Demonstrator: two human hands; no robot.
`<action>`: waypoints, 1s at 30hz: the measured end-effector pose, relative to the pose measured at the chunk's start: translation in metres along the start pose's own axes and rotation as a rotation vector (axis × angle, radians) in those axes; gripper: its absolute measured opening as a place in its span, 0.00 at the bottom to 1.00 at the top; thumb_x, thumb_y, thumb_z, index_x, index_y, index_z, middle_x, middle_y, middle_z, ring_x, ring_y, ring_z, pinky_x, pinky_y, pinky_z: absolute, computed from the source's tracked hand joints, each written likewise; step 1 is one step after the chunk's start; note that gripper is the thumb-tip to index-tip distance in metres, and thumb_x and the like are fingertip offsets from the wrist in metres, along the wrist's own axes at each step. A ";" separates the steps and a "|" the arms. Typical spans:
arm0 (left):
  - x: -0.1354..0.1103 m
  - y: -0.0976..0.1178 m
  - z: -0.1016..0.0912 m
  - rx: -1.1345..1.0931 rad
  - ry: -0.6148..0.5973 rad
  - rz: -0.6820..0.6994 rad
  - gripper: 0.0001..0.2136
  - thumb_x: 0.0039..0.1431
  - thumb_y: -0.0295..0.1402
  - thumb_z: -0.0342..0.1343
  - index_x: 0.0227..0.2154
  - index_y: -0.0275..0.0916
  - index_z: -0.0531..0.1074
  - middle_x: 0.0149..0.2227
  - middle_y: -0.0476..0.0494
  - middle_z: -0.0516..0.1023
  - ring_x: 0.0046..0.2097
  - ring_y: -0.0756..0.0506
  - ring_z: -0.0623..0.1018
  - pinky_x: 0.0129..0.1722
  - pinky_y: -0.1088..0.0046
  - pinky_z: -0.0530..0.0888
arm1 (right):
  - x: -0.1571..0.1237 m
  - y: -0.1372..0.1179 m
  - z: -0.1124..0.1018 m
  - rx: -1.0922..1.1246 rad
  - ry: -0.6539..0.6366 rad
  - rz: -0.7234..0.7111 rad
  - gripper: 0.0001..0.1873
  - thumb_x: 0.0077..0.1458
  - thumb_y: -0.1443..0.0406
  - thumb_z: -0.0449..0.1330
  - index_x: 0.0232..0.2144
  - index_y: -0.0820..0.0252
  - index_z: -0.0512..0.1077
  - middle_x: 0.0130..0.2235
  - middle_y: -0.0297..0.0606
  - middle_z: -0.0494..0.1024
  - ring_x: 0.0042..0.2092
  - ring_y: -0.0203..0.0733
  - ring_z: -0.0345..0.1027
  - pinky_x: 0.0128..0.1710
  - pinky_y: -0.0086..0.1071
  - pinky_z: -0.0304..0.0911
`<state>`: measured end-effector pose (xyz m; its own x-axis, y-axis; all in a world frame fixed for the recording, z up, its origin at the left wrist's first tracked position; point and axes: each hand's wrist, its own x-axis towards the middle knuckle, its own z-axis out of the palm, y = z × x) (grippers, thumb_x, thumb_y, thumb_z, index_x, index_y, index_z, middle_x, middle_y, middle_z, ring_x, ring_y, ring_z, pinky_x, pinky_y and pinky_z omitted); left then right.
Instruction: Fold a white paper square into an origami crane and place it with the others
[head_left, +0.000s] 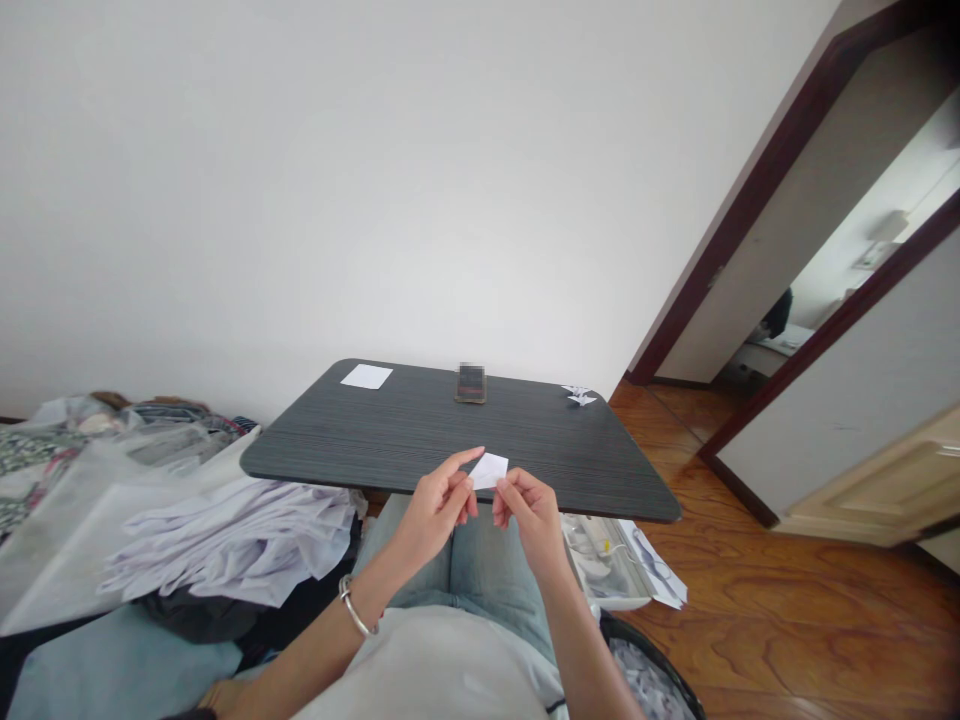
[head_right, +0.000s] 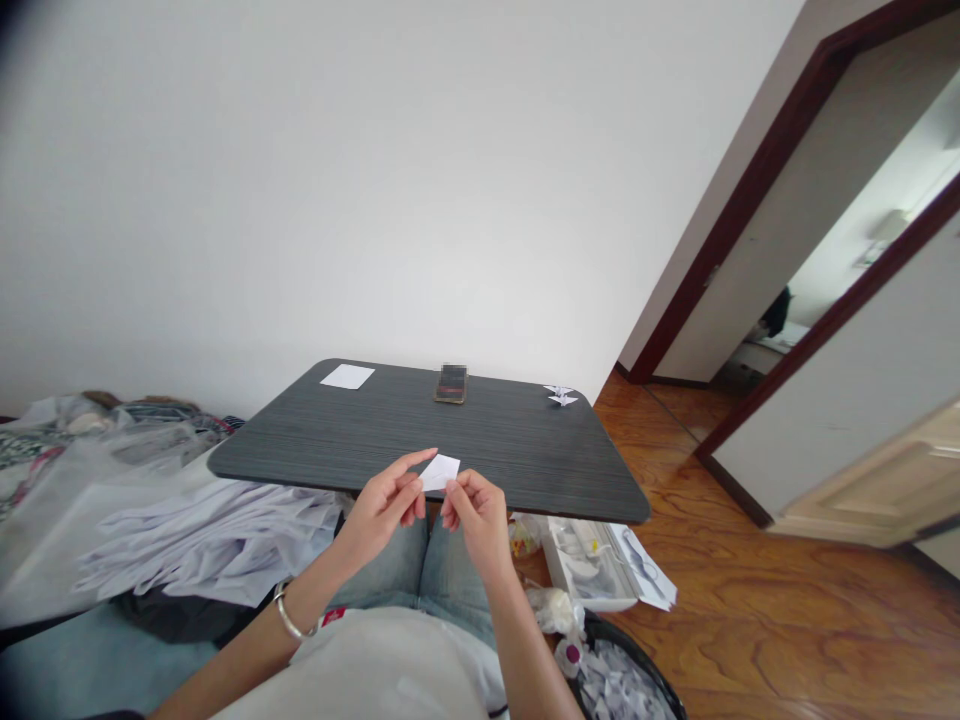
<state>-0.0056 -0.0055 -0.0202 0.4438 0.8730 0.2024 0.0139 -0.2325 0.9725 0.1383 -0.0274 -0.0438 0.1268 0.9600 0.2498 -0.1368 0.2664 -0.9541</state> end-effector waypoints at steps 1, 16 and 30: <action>0.000 -0.001 -0.001 0.010 -0.008 0.005 0.22 0.60 0.38 0.45 0.56 0.33 0.60 0.20 0.52 0.67 0.21 0.53 0.64 0.21 0.79 0.62 | 0.000 0.000 0.000 -0.009 0.004 0.005 0.16 0.51 0.56 0.59 0.19 0.60 0.65 0.16 0.28 0.67 0.16 0.29 0.56 0.16 0.23 0.54; 0.006 0.004 0.001 0.034 0.077 0.076 0.24 0.50 0.30 0.55 0.52 0.33 0.62 0.22 0.56 0.62 0.25 0.53 0.64 0.26 0.78 0.62 | -0.004 0.003 0.009 -0.158 0.022 -0.021 0.16 0.54 0.57 0.54 0.19 0.58 0.60 0.13 0.24 0.60 0.16 0.29 0.50 0.18 0.25 0.48; 0.005 -0.005 -0.016 -0.133 -0.038 -0.053 0.32 0.53 0.33 0.56 0.59 0.34 0.52 0.30 0.45 0.78 0.31 0.49 0.77 0.36 0.72 0.72 | 0.001 0.006 0.000 -0.097 0.027 0.003 0.17 0.52 0.55 0.56 0.20 0.58 0.63 0.11 0.23 0.61 0.14 0.28 0.49 0.16 0.24 0.47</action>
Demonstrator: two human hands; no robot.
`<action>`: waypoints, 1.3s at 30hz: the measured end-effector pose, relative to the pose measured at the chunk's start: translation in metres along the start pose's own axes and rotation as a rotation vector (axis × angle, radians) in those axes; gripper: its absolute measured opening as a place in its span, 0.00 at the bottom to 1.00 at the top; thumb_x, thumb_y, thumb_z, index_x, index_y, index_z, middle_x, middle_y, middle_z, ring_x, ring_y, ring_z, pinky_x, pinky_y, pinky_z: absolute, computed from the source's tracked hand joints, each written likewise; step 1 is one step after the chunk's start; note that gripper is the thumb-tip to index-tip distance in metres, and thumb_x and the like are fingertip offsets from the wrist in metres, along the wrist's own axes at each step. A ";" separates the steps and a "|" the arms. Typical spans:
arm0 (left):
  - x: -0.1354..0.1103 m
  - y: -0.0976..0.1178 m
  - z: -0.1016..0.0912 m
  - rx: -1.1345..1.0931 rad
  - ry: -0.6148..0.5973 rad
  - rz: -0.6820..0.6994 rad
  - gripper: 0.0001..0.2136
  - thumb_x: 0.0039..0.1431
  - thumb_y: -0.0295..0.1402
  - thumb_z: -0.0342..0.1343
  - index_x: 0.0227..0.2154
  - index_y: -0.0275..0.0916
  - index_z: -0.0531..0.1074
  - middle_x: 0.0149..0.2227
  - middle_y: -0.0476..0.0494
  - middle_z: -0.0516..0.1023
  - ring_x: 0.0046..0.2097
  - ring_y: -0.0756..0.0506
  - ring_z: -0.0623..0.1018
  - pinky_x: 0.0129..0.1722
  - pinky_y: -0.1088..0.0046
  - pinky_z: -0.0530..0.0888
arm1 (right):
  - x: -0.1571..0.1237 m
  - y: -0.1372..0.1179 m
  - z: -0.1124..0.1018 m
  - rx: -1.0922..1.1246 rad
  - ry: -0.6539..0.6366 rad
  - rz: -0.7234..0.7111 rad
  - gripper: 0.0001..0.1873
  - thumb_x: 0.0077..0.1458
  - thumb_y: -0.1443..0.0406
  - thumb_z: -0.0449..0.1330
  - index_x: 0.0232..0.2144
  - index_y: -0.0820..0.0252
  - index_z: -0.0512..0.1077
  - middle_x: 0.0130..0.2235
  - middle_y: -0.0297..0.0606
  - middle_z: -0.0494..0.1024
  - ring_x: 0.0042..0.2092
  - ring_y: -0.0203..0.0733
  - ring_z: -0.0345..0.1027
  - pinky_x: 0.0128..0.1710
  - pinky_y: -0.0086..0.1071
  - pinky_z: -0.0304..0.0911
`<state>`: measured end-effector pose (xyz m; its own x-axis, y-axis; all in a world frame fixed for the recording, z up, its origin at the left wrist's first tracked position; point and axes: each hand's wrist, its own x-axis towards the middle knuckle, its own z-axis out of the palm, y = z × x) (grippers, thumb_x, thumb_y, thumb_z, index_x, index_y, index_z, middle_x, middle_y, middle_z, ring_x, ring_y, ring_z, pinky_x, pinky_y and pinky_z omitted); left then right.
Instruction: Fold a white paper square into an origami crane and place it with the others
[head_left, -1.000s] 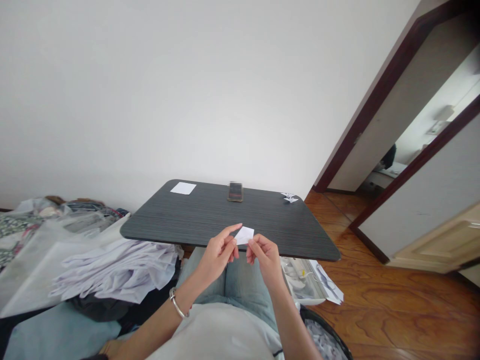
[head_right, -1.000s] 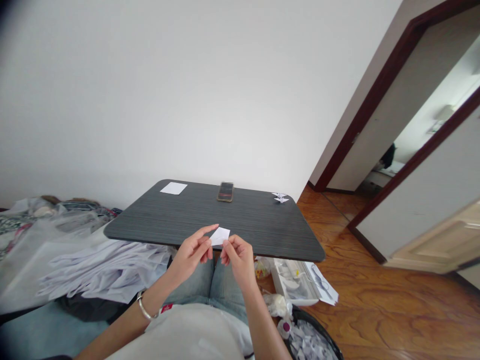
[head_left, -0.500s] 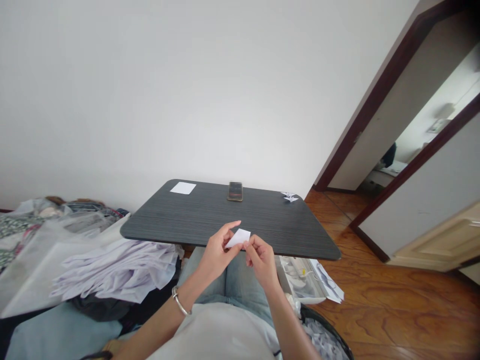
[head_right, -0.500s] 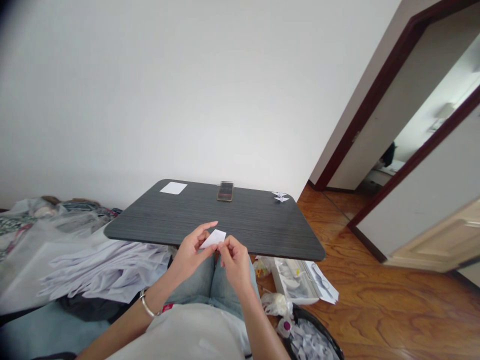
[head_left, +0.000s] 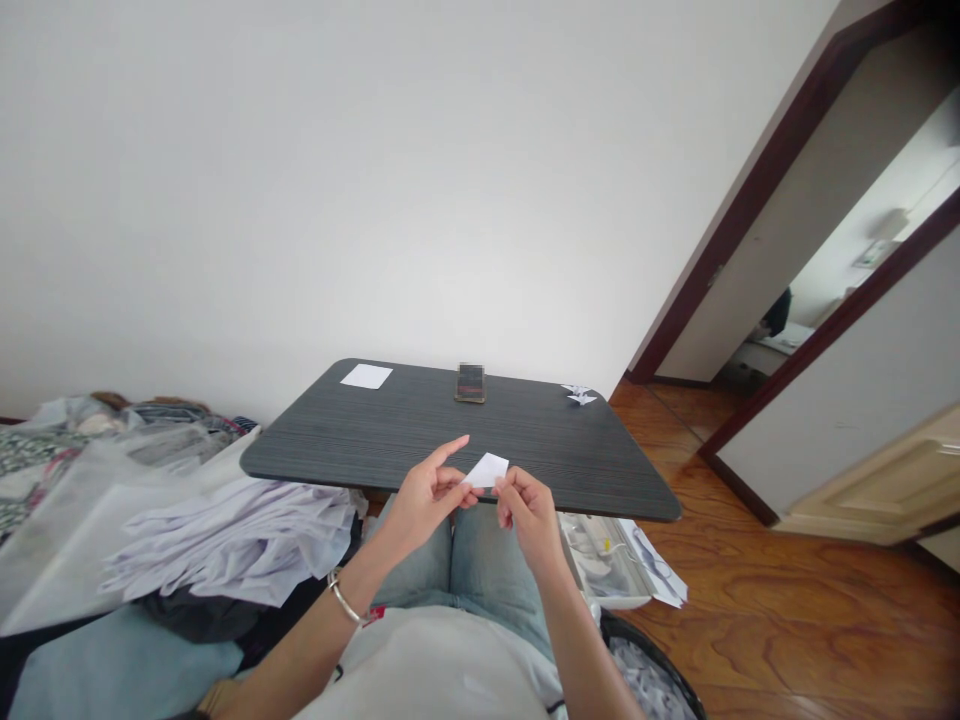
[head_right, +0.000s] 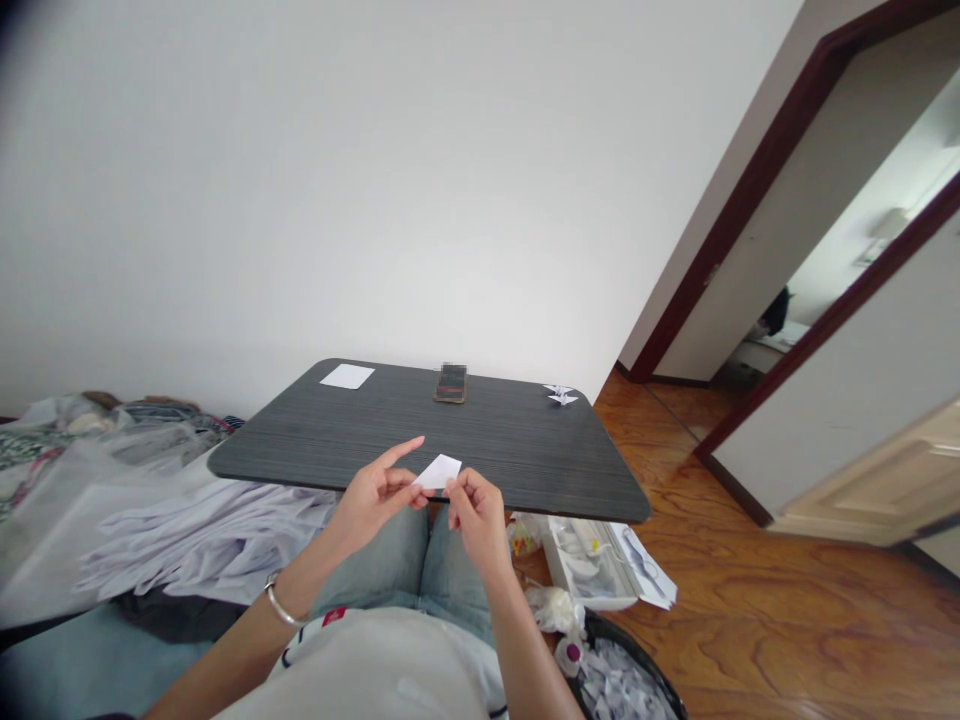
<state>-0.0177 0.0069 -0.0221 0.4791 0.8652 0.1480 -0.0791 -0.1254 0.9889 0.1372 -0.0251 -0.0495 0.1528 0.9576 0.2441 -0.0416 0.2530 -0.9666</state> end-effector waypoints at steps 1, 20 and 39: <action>0.000 -0.001 -0.001 0.006 -0.009 0.006 0.32 0.54 0.33 0.56 0.60 0.34 0.51 0.30 0.44 0.78 0.32 0.48 0.77 0.36 0.72 0.72 | 0.000 -0.001 0.000 0.001 0.002 0.002 0.16 0.52 0.55 0.56 0.20 0.59 0.63 0.11 0.23 0.61 0.14 0.28 0.49 0.16 0.24 0.47; -0.002 0.008 -0.006 -0.077 -0.117 -0.013 0.37 0.53 0.33 0.56 0.62 0.38 0.42 0.32 0.47 0.74 0.34 0.49 0.75 0.37 0.71 0.70 | 0.001 -0.001 0.002 0.039 0.000 0.043 0.17 0.51 0.54 0.57 0.20 0.59 0.63 0.11 0.23 0.60 0.13 0.28 0.48 0.15 0.24 0.46; 0.006 -0.003 0.002 0.120 0.025 0.043 0.31 0.49 0.29 0.57 0.57 0.37 0.55 0.24 0.54 0.68 0.26 0.52 0.70 0.27 0.78 0.66 | -0.002 0.003 0.003 -0.275 -0.084 -0.081 0.14 0.54 0.59 0.54 0.20 0.58 0.63 0.14 0.26 0.62 0.17 0.31 0.54 0.18 0.25 0.50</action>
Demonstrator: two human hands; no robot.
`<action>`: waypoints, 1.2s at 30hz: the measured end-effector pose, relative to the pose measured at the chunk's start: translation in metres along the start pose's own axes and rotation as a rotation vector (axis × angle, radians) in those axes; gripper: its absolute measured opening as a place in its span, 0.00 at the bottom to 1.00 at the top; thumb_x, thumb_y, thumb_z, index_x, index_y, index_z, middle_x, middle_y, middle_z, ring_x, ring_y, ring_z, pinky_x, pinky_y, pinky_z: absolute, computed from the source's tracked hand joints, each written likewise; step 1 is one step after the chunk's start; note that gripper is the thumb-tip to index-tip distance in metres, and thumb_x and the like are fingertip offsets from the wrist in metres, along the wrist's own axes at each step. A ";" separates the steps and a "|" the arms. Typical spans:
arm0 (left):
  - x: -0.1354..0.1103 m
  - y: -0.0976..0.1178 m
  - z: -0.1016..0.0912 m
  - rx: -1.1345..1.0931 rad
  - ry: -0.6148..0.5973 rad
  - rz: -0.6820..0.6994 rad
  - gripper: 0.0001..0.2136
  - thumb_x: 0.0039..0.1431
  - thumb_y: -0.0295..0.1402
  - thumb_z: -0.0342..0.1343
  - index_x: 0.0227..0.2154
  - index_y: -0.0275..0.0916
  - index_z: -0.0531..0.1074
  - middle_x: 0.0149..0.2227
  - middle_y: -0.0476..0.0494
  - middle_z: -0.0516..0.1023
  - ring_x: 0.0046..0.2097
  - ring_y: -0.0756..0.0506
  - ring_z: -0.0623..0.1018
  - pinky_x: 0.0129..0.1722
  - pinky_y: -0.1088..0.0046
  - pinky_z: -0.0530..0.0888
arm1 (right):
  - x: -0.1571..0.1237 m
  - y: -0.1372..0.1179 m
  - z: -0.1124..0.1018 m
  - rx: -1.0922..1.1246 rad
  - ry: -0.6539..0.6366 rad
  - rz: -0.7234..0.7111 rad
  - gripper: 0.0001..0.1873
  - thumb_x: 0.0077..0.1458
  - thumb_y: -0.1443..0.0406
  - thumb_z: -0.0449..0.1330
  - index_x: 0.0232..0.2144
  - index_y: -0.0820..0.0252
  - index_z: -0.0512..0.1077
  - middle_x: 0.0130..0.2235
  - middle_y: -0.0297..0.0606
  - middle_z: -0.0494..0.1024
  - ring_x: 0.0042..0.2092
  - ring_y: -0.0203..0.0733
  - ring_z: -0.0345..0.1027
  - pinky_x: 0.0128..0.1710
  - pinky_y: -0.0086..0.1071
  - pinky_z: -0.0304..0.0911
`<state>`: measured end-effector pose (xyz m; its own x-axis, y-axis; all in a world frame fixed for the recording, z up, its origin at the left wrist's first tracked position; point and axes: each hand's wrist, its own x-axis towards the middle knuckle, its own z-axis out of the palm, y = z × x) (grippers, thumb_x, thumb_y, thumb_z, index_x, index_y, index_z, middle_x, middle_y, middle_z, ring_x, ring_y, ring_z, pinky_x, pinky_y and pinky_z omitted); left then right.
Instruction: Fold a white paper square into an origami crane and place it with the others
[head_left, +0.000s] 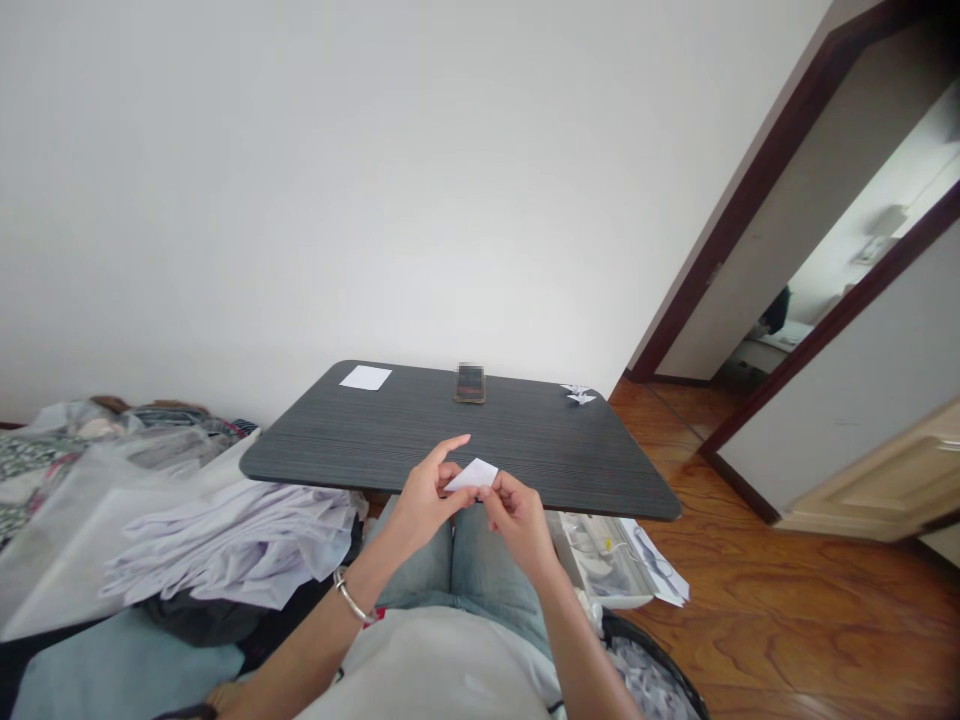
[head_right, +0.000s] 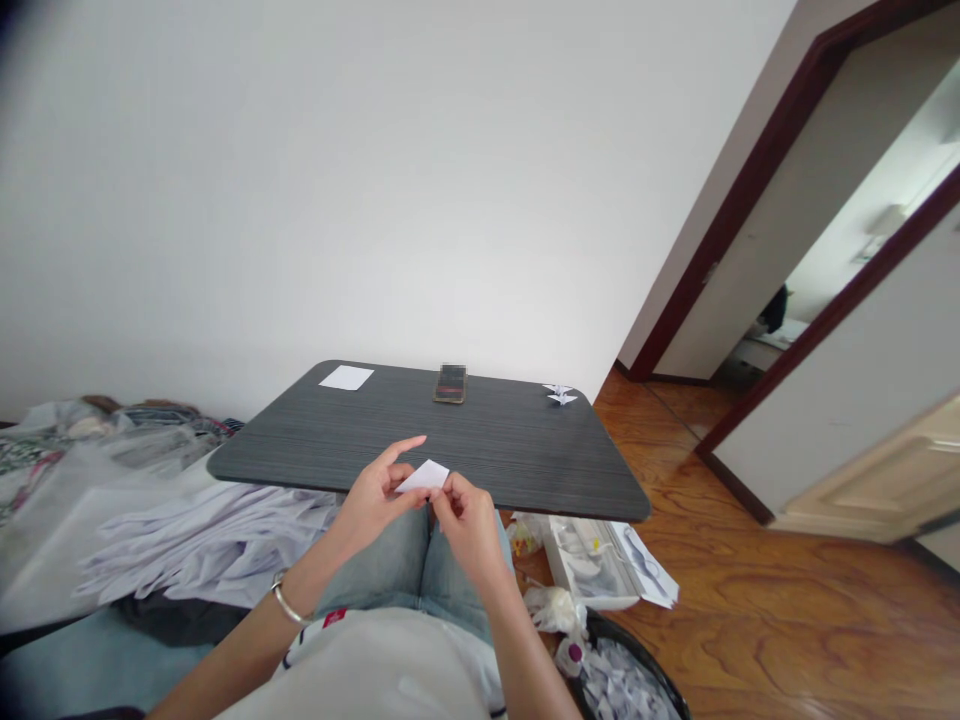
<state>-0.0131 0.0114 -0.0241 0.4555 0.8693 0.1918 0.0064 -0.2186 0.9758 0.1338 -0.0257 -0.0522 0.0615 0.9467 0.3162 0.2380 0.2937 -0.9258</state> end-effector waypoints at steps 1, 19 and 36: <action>0.000 0.000 0.000 -0.011 -0.002 -0.007 0.31 0.49 0.30 0.58 0.57 0.37 0.55 0.24 0.54 0.69 0.26 0.52 0.71 0.27 0.78 0.66 | 0.000 0.001 -0.002 -0.021 -0.008 -0.014 0.13 0.54 0.60 0.54 0.20 0.58 0.64 0.15 0.26 0.63 0.17 0.31 0.55 0.19 0.25 0.50; -0.004 -0.001 -0.023 -0.176 -0.201 -0.104 0.42 0.52 0.30 0.58 0.63 0.37 0.38 0.37 0.39 0.79 0.39 0.46 0.78 0.42 0.67 0.71 | 0.006 0.007 -0.009 0.216 -0.116 0.136 0.13 0.54 0.58 0.54 0.24 0.60 0.67 0.13 0.25 0.66 0.14 0.31 0.59 0.15 0.23 0.57; 0.005 -0.004 -0.003 -0.014 0.020 -0.059 0.19 0.49 0.31 0.58 0.45 0.33 0.67 0.21 0.54 0.69 0.22 0.52 0.72 0.24 0.78 0.67 | 0.003 0.004 0.004 0.062 -0.058 0.088 0.11 0.53 0.60 0.55 0.23 0.60 0.65 0.16 0.28 0.66 0.17 0.31 0.59 0.17 0.23 0.55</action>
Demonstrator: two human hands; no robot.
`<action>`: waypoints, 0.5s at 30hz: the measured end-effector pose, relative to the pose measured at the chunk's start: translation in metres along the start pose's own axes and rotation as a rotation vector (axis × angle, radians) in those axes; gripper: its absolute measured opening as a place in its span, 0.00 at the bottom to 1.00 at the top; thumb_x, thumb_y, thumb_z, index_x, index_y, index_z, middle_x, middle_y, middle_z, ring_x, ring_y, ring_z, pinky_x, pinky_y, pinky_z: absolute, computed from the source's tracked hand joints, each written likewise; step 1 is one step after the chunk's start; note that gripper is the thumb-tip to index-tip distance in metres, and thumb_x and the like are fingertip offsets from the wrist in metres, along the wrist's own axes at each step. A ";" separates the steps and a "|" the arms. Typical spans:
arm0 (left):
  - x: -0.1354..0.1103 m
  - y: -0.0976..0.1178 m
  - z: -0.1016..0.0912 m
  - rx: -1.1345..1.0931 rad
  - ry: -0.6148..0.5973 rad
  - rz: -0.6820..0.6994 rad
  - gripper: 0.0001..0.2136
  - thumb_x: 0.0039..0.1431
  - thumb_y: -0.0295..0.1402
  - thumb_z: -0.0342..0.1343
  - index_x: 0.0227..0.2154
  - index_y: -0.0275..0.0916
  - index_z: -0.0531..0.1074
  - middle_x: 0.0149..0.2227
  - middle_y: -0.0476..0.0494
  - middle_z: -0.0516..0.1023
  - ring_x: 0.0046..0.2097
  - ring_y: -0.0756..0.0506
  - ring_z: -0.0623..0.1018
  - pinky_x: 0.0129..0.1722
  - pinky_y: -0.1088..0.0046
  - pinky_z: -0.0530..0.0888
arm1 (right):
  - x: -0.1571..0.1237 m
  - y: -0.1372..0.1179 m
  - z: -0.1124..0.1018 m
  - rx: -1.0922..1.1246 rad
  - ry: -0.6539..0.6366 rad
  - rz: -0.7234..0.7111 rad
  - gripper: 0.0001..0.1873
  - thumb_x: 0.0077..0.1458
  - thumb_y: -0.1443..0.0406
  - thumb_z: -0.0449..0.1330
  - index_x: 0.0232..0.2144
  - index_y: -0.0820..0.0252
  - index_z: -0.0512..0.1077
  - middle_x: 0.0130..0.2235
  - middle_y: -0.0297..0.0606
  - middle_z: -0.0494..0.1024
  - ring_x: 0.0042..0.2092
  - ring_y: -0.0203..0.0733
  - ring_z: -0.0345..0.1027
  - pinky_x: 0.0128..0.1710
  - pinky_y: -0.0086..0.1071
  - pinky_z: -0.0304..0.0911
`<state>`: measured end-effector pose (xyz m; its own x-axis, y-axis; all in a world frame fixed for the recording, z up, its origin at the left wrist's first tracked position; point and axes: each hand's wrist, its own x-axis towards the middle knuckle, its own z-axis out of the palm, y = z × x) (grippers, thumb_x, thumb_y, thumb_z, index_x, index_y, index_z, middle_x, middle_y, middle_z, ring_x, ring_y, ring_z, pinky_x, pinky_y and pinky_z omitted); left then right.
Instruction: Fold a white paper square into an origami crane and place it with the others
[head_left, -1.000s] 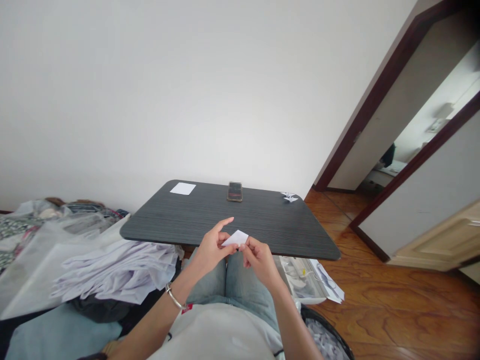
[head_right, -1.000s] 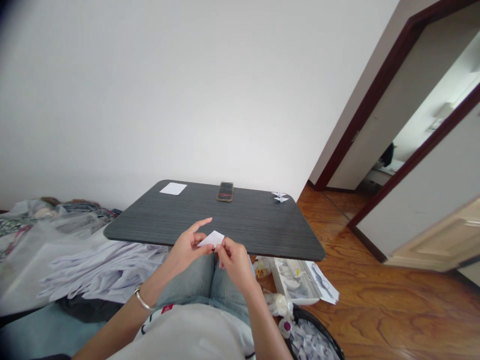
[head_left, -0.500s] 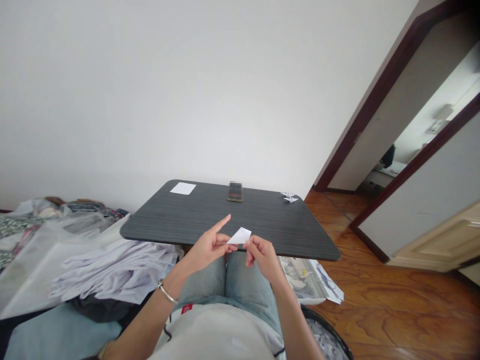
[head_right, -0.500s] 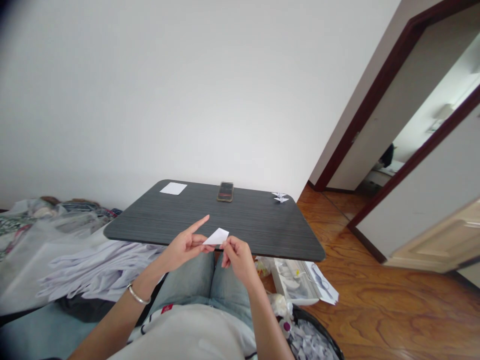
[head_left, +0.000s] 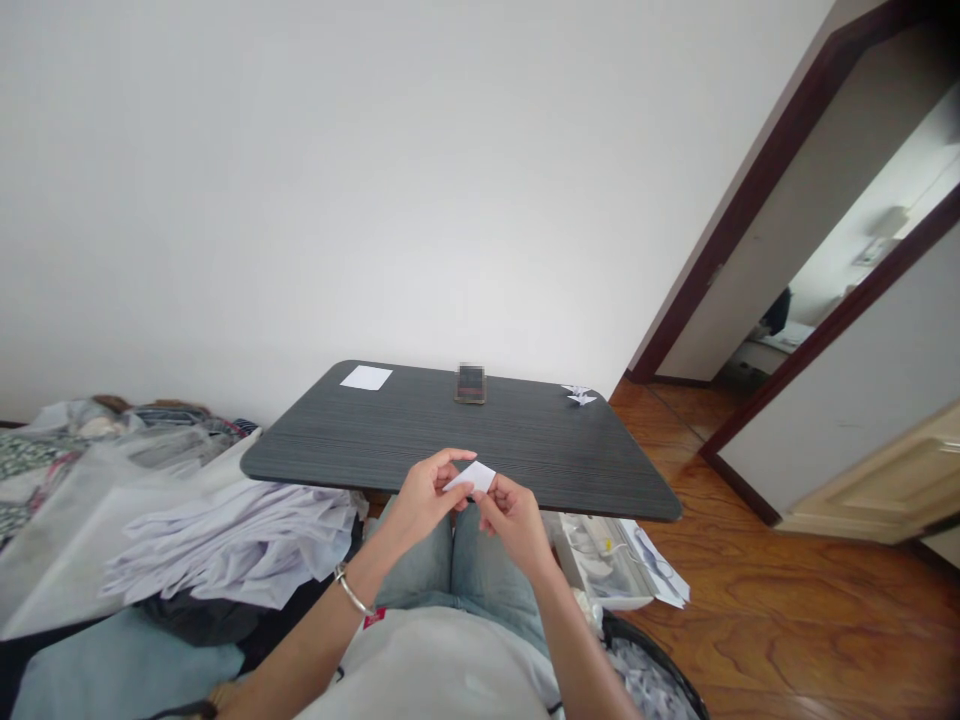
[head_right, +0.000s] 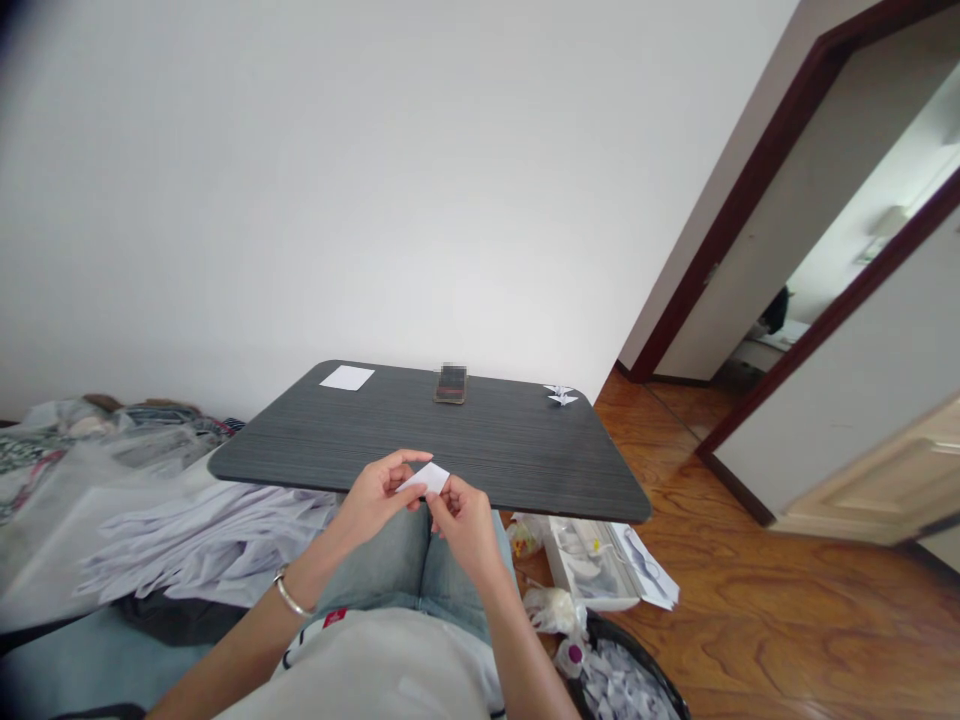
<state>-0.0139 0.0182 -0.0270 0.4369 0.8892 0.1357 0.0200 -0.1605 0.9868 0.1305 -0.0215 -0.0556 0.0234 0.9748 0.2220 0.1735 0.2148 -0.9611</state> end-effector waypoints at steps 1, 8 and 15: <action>0.000 0.001 0.000 0.001 -0.002 -0.005 0.20 0.49 0.31 0.58 0.46 0.33 0.66 0.21 0.54 0.69 0.22 0.52 0.72 0.24 0.78 0.67 | 0.000 0.000 -0.001 0.010 -0.021 0.004 0.11 0.53 0.60 0.55 0.22 0.60 0.65 0.16 0.28 0.66 0.17 0.31 0.59 0.17 0.23 0.55; 0.002 -0.001 -0.005 -0.017 -0.039 -0.019 0.22 0.48 0.31 0.59 0.47 0.33 0.63 0.21 0.55 0.70 0.22 0.53 0.72 0.24 0.79 0.66 | 0.001 0.002 -0.012 0.111 -0.212 0.027 0.12 0.55 0.57 0.53 0.28 0.60 0.68 0.19 0.29 0.70 0.19 0.33 0.64 0.19 0.25 0.62; 0.002 -0.002 -0.004 0.006 -0.096 -0.024 0.25 0.46 0.30 0.60 0.49 0.33 0.62 0.21 0.55 0.70 0.24 0.51 0.72 0.26 0.77 0.67 | 0.003 0.003 -0.009 0.127 -0.099 0.006 0.15 0.54 0.55 0.54 0.22 0.59 0.63 0.17 0.27 0.67 0.17 0.31 0.61 0.17 0.23 0.60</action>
<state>-0.0170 0.0219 -0.0288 0.5207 0.8475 0.1031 0.0362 -0.1426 0.9891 0.1399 -0.0184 -0.0563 -0.0743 0.9760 0.2049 0.0473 0.2087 -0.9768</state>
